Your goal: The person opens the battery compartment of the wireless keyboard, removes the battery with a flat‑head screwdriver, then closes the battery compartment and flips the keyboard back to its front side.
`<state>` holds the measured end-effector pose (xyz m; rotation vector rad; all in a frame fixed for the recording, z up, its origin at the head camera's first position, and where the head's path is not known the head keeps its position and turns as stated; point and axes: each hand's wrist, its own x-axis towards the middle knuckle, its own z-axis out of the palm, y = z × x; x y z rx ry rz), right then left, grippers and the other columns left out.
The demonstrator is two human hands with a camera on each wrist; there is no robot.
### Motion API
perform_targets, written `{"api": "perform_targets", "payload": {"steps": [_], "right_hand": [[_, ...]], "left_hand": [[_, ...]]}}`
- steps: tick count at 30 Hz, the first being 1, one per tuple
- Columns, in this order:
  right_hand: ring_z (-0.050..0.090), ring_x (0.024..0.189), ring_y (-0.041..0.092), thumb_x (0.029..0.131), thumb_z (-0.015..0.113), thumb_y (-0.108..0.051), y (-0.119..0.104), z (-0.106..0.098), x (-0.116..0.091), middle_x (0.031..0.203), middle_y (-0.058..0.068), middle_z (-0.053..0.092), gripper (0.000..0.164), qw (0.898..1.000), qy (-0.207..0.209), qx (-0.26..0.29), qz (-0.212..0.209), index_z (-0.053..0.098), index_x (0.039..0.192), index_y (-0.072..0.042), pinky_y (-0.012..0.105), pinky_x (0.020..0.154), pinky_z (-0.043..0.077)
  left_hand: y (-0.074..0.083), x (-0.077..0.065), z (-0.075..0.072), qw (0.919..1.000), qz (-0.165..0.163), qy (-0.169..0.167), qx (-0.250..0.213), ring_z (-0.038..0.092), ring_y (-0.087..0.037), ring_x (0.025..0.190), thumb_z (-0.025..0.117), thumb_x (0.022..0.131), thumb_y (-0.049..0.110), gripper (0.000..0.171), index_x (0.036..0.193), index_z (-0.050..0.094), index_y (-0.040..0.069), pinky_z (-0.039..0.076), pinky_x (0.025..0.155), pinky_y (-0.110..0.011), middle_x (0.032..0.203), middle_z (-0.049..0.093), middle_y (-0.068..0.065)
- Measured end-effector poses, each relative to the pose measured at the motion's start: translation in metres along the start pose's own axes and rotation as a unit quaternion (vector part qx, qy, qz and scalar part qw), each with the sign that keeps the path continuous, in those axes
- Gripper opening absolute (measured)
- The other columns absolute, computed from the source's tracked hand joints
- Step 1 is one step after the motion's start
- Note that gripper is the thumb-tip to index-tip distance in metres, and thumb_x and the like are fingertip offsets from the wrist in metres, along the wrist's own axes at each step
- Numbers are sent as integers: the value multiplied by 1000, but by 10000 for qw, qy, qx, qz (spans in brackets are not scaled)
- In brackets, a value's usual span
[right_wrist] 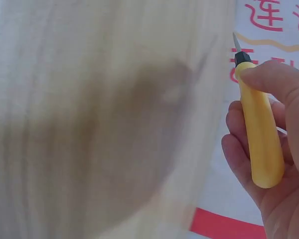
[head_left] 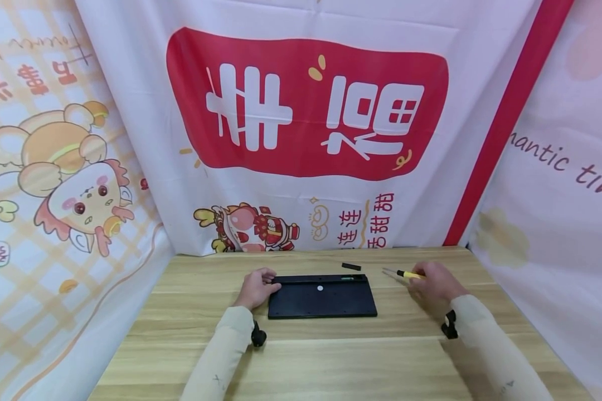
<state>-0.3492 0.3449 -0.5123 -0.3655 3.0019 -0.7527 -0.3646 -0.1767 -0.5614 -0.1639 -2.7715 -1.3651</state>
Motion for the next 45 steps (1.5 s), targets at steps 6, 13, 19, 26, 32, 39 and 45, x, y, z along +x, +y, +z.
{"api": "perform_targets", "payload": {"steps": [6, 13, 19, 26, 32, 39, 45], "right_hand": [[59, 77, 14, 93, 76, -15, -15, -16, 9, 85, 1, 71, 6, 9987, 25, -291, -429, 74, 92, -9, 33, 74, 54], [60, 78, 15, 91, 77, -13, -41, -31, 19, 88, 1, 72, 4, 9967, -182, -332, -711, 75, 92, -10, 34, 76, 57], [59, 77, 15, 91, 77, -12, -64, -38, 28, 87, 0, 71, 4, 9941, -409, -426, -915, 76, 93, -10, 31, 74, 54], [59, 75, 13, 88, 77, -13, -91, -41, 39, 84, -3, 70, 4, 9867, -673, -689, -1311, 75, 91, -12, 28, 70, 51], [59, 76, 10, 86, 80, -12, -108, -38, 50, 84, -5, 70, 7, 9772, -869, -1002, -1661, 75, 89, -14, 27, 71, 53], [61, 75, 9, 86, 82, -13, -126, -34, 56, 84, -4, 71, 9, 9683, -1066, -1278, -1865, 74, 88, -13, 28, 71, 57], [60, 74, 9, 85, 84, -14, -131, -28, 59, 82, -3, 70, 13, 9651, -1111, -1412, -1907, 72, 83, -15, 29, 71, 56]], "left_hand": [[-1, 1, -1, 10000, -1, -19, -4, 71, -28, 111, 82, 94, 16, 34, 124, 74, 3, 60, 99, -48, 119, 76, -12], [-3, 0, -2, 9999, -80, -3, 67, 71, -28, 111, 82, 94, 17, 32, 124, 75, 5, 60, 98, -48, 119, 76, -11], [-3, -1, -1, 9999, -149, 13, 66, 71, -27, 111, 81, 94, 17, 32, 124, 75, 6, 59, 99, -48, 119, 76, -10], [-2, -1, -2, 9999, -123, -7, 37, 71, -28, 112, 81, 94, 16, 34, 125, 74, 5, 59, 99, -48, 120, 75, -11], [-1, -1, -2, 10000, -80, -29, 28, 71, -28, 111, 81, 94, 16, 34, 125, 74, 4, 59, 98, -48, 119, 75, -12], [0, -2, 0, 10000, -66, -32, -3, 71, -27, 111, 82, 94, 17, 31, 123, 75, 6, 59, 99, -47, 118, 76, -10], [-3, 0, 0, 10000, -18, -9, -18, 70, -27, 110, 82, 94, 16, 33, 124, 75, 6, 60, 97, -48, 118, 76, -10]]}}
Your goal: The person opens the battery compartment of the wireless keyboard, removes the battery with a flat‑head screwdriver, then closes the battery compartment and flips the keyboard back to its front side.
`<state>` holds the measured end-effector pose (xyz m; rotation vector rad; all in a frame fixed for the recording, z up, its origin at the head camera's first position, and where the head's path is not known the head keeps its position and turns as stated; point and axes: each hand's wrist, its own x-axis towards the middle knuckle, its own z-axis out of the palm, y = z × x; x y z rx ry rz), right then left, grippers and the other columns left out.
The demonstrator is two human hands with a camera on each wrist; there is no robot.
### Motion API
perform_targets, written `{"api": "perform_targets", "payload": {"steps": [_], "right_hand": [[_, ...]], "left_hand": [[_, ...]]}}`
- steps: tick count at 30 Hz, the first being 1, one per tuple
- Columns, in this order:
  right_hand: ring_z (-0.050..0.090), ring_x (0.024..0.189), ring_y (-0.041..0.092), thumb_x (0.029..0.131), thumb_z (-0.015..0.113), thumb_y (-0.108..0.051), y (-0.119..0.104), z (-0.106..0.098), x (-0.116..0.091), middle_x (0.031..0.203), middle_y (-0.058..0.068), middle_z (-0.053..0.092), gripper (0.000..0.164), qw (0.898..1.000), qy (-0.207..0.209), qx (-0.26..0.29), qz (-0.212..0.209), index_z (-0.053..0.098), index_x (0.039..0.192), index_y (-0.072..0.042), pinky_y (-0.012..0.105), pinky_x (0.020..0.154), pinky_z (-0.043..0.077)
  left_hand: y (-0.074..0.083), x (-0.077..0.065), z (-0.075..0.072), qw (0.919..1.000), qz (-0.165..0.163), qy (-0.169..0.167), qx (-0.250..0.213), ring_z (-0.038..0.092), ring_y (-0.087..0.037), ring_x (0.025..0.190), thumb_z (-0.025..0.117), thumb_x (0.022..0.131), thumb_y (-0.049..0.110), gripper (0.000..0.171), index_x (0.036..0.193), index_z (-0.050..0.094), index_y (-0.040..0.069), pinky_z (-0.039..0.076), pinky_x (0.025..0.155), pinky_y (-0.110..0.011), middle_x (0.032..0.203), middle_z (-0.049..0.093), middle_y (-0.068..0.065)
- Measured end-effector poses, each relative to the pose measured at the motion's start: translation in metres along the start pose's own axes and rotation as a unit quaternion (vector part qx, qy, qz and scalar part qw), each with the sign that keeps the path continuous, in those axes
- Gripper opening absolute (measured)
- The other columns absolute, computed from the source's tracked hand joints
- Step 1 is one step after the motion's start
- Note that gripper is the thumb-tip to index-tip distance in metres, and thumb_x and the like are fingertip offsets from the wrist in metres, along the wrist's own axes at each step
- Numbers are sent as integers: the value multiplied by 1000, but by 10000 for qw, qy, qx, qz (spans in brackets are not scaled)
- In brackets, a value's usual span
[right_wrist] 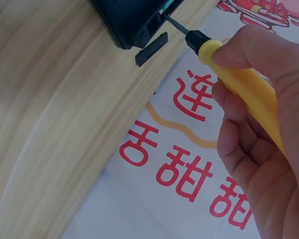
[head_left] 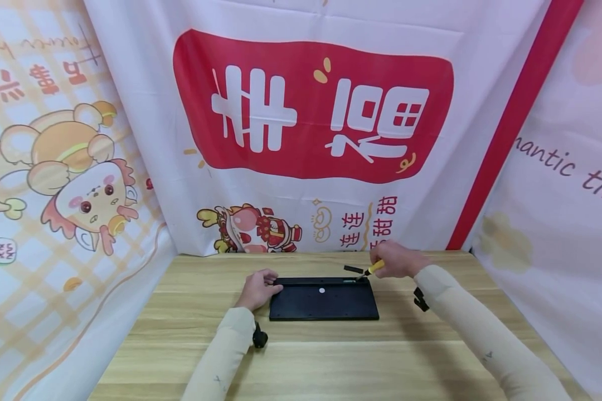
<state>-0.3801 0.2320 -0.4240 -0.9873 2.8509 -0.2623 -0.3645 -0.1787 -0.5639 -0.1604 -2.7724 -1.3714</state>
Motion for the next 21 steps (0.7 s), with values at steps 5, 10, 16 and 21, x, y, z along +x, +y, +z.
{"api": "perform_targets", "payload": {"steps": [5, 10, 16, 21], "right_hand": [[59, 74, 9, 85, 85, -13, -4, 1, 3, 82, -3, 69, 15, 9998, -57, -149, 91, 70, 82, -14, 28, 70, 56], [60, 71, 10, 83, 84, -8, -13, -3, 7, 81, 1, 71, 15, 9994, -78, -330, -90, 69, 81, -9, 28, 68, 56], [59, 70, 11, 83, 84, -7, -21, -9, 14, 79, -2, 68, 16, 9988, -266, -419, -30, 69, 80, -9, 28, 66, 55], [57, 67, 11, 83, 85, -8, -26, -10, 18, 74, -5, 64, 19, 9979, -445, -446, 114, 68, 77, -11, 27, 65, 53]], "left_hand": [[-1, 0, 0, 10000, -61, 20, -16, 70, -26, 110, 82, 93, 18, 33, 124, 75, 7, 60, 98, -47, 119, 76, -8], [-1, 0, 0, 10000, -71, 27, 31, 71, -25, 110, 82, 93, 19, 32, 123, 75, 8, 60, 98, -47, 118, 76, -7], [0, 1, 0, 10000, -44, -2, 31, 70, -25, 110, 82, 94, 18, 31, 122, 75, 8, 60, 97, -47, 118, 76, -8], [0, 1, 0, 10000, 18, -21, 29, 71, -26, 109, 82, 94, 17, 30, 122, 75, 7, 60, 96, -47, 118, 76, -10]]}}
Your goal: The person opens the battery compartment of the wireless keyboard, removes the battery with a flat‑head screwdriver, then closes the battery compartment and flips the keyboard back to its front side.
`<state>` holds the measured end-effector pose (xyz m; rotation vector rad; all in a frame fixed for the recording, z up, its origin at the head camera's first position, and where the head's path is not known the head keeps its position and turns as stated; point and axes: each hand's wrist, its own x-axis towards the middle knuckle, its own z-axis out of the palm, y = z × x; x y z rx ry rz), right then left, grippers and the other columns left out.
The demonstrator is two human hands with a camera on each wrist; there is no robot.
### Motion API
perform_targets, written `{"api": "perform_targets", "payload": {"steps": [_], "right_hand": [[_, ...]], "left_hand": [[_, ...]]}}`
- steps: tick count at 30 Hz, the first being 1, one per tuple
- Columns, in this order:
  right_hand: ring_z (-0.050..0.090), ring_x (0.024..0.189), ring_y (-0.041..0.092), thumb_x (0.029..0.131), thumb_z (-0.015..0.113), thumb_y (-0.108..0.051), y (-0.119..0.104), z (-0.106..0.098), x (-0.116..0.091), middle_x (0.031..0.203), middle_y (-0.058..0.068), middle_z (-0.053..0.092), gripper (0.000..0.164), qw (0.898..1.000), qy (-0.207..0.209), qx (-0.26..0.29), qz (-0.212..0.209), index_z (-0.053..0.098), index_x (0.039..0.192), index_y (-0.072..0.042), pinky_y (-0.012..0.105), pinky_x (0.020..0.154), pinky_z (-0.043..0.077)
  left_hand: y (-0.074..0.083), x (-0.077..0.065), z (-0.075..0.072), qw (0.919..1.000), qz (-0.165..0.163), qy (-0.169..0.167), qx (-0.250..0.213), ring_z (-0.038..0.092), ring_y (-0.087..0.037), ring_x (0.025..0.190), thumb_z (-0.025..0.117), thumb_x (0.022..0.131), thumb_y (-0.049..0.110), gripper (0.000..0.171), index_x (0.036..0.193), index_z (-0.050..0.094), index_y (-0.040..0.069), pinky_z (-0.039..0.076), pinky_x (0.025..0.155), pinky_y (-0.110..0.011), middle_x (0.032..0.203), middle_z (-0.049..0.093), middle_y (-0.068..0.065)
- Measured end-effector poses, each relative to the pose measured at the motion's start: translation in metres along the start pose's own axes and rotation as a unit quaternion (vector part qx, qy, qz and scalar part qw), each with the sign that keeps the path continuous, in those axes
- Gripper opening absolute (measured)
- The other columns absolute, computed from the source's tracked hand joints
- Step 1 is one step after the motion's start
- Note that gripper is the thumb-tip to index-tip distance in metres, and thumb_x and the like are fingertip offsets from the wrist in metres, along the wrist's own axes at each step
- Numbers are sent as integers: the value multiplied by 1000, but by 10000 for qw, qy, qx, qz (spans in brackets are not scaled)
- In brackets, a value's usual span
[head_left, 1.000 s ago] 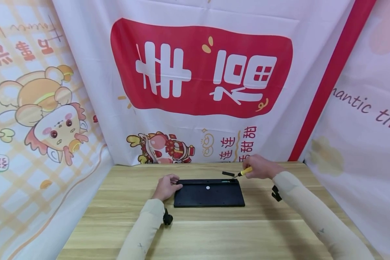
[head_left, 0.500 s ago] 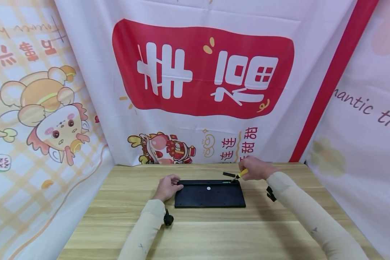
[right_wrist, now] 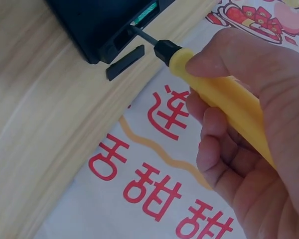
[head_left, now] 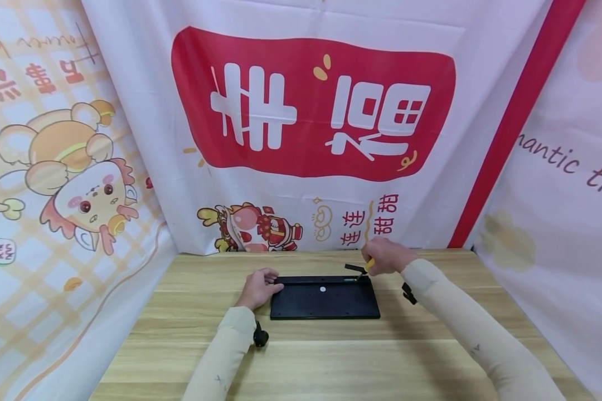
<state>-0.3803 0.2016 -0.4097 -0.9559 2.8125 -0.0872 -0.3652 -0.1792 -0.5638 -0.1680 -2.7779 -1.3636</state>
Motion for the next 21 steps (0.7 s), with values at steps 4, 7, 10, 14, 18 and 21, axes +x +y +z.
{"api": "perform_targets", "payload": {"steps": [4, 7, 10, 14, 18, 21], "right_hand": [[53, 64, 10, 83, 87, -9, -2, 1, 3, 69, -6, 59, 27, 10000, 9, -47, 25, 63, 71, -14, 24, 61, 47], [49, 61, 10, 82, 88, -11, -2, 1, 6, 66, -7, 55, 32, 10000, -20, -10, 43, 60, 67, -15, 24, 58, 43], [52, 63, 10, 83, 89, -13, 1, 1, 9, 68, -7, 58, 30, 9996, -124, 172, 172, 63, 68, -16, 24, 59, 44], [59, 69, 12, 84, 88, -13, 11, 1, 11, 77, -4, 67, 20, 9974, -165, 615, 330, 70, 75, -15, 26, 64, 50], [58, 70, 12, 86, 83, -11, 31, 6, 9, 80, -3, 69, 13, 9914, -106, 1241, 400, 74, 78, -14, 28, 65, 51], [52, 65, 11, 88, 79, -8, 46, 12, 6, 73, -5, 64, 17, 9837, -80, 1758, 362, 72, 73, -13, 28, 65, 48]], "left_hand": [[0, 0, 0, 10000, -42, 15, -18, 71, -25, 109, 82, 94, 18, 30, 122, 76, 8, 60, 96, -47, 118, 76, -8], [-1, 1, 1, 10000, -84, 3, -50, 70, -24, 109, 82, 94, 19, 30, 122, 76, 10, 60, 97, -46, 118, 76, -7], [-1, 1, 1, 10000, -63, 6, -32, 71, -24, 109, 83, 94, 19, 30, 122, 76, 10, 60, 97, -46, 118, 76, -7], [0, 1, 0, 10000, -54, 40, 28, 71, -25, 107, 84, 92, 18, 30, 120, 77, 9, 61, 95, -46, 116, 77, -8], [2, 0, -2, 9999, -140, 47, 28, 71, -25, 108, 84, 92, 18, 29, 119, 77, 9, 60, 96, -47, 115, 77, -8], [4, -1, -2, 9998, -195, 60, 41, 72, -25, 108, 83, 93, 19, 29, 120, 77, 10, 60, 98, -47, 116, 77, -8]]}}
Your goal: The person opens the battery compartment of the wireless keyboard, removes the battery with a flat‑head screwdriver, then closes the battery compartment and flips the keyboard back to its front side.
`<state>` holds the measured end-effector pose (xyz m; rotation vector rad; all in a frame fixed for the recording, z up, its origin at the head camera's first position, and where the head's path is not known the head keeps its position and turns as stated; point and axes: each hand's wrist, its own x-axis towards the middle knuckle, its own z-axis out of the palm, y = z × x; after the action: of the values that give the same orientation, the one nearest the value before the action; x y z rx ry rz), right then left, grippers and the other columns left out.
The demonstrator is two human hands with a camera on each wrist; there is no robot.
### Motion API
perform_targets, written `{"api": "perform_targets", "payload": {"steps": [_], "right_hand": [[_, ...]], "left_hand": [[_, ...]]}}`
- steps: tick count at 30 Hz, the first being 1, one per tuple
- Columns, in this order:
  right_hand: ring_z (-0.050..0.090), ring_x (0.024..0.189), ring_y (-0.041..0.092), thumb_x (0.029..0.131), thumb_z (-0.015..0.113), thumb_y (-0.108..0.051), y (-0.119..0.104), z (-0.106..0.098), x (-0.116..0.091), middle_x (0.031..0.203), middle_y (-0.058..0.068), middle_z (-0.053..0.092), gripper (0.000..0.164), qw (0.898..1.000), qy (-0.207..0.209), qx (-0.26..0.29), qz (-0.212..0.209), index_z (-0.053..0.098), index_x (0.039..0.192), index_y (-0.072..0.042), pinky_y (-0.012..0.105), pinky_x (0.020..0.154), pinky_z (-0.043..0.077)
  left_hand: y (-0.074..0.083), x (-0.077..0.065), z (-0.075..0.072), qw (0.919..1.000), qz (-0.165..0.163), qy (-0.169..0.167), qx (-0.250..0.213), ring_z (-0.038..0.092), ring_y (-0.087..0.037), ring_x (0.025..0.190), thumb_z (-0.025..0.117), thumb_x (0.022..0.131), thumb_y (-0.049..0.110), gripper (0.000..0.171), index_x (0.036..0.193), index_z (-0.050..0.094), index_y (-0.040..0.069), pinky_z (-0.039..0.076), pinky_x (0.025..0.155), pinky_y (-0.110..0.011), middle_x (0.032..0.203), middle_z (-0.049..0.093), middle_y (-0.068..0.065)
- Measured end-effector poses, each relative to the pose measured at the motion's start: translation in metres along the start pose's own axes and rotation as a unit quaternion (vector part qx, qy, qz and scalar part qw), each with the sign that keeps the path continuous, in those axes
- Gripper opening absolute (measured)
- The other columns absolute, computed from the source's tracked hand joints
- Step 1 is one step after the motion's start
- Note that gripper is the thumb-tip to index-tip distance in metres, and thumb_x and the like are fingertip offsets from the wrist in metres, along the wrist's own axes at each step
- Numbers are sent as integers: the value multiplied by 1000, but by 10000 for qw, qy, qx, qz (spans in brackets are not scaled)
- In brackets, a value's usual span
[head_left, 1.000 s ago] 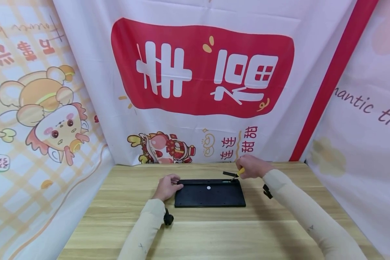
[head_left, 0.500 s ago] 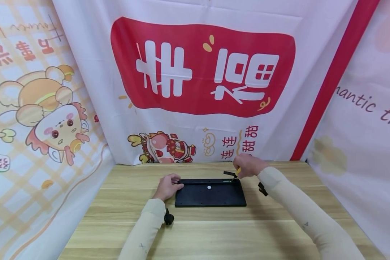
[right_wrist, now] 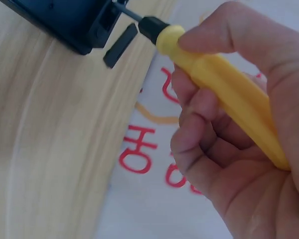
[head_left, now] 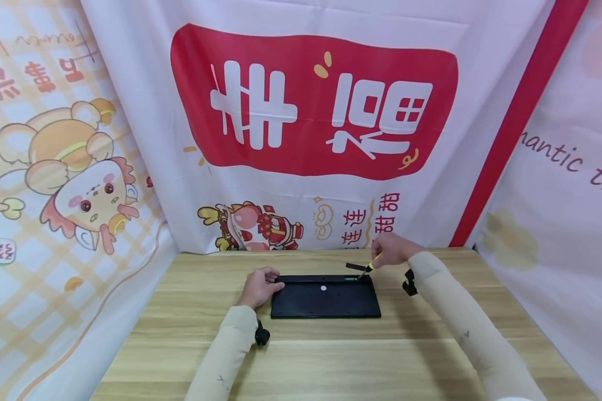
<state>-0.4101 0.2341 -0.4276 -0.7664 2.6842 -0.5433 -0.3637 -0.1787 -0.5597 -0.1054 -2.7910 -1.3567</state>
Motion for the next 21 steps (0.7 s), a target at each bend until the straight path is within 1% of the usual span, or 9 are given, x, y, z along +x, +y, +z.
{"api": "perform_targets", "payload": {"steps": [2, 4, 6, 8, 10, 12, 15, 17, 21], "right_hand": [[43, 60, 10, 90, 75, -7, 10, 1, -2, 65, -7, 56, 25, 9995, -3, 329, -1, 66, 67, -14, 27, 65, 44], [35, 54, 10, 91, 71, -6, 18, 3, -5, 58, -8, 48, 32, 9980, -27, 631, 19, 60, 62, -14, 26, 62, 39], [31, 52, 10, 91, 69, -5, 25, 5, -8, 55, -7, 42, 32, 9959, -26, 902, 96, 59, 61, -12, 26, 59, 36], [34, 51, 9, 89, 69, -5, 30, 7, -12, 54, -7, 45, 25, 9922, 7, 1220, 255, 66, 65, -10, 25, 57, 36], [38, 51, 9, 87, 69, -5, 33, 10, -16, 54, -7, 48, 17, 9881, 55, 1480, 407, 74, 72, -8, 25, 56, 38], [40, 52, 10, 86, 69, -4, 36, 12, -18, 56, -5, 50, 11, 9825, 112, 1780, 538, 77, 78, -3, 25, 56, 39], [41, 53, 9, 87, 69, -3, 38, 15, -21, 60, -3, 54, 12, 9742, 138, 2164, 629, 76, 84, 7, 23, 55, 39], [43, 54, 9, 88, 71, -3, 41, 17, -21, 64, -1, 59, 15, 9684, 131, 2395, 691, 74, 86, 11, 22, 54, 39], [45, 55, 9, 89, 72, -6, 46, 20, -22, 69, 2, 63, 17, 9629, 47, 2583, 784, 72, 83, 10, 21, 53, 39]], "left_hand": [[0, 0, 1, 10000, -5, 16, 40, 72, -24, 109, 83, 93, 20, 29, 120, 77, 11, 60, 98, -46, 117, 77, -7], [0, 1, 1, 10000, -9, 43, 66, 72, -23, 109, 83, 93, 20, 29, 120, 77, 11, 60, 98, -46, 117, 77, -6], [-1, 0, 2, 10000, 2, 45, 89, 72, -23, 109, 83, 93, 20, 29, 120, 78, 12, 60, 98, -46, 117, 78, -6], [0, 1, 2, 10000, 4, 36, 79, 72, -24, 109, 83, 93, 19, 29, 120, 78, 12, 60, 98, -46, 117, 78, -6], [1, 0, 2, 10000, -3, 26, 85, 72, -24, 109, 83, 93, 20, 29, 120, 78, 12, 60, 98, -47, 117, 78, -6], [2, 1, 1, 9999, -13, 26, 97, 72, -24, 110, 83, 93, 19, 29, 120, 78, 12, 60, 98, -47, 117, 77, -7], [4, 1, 0, 9999, -39, 49, 124, 72, -24, 110, 83, 94, 19, 28, 120, 78, 12, 60, 99, -47, 117, 77, -7], [4, 0, 0, 9998, -51, 58, 158, 72, -24, 109, 83, 93, 19, 28, 120, 78, 12, 60, 99, -47, 116, 77, -6], [5, -1, 1, 9999, -39, 48, 158, 72, -24, 108, 83, 93, 18, 27, 118, 78, 11, 60, 99, -47, 115, 78, -7]]}}
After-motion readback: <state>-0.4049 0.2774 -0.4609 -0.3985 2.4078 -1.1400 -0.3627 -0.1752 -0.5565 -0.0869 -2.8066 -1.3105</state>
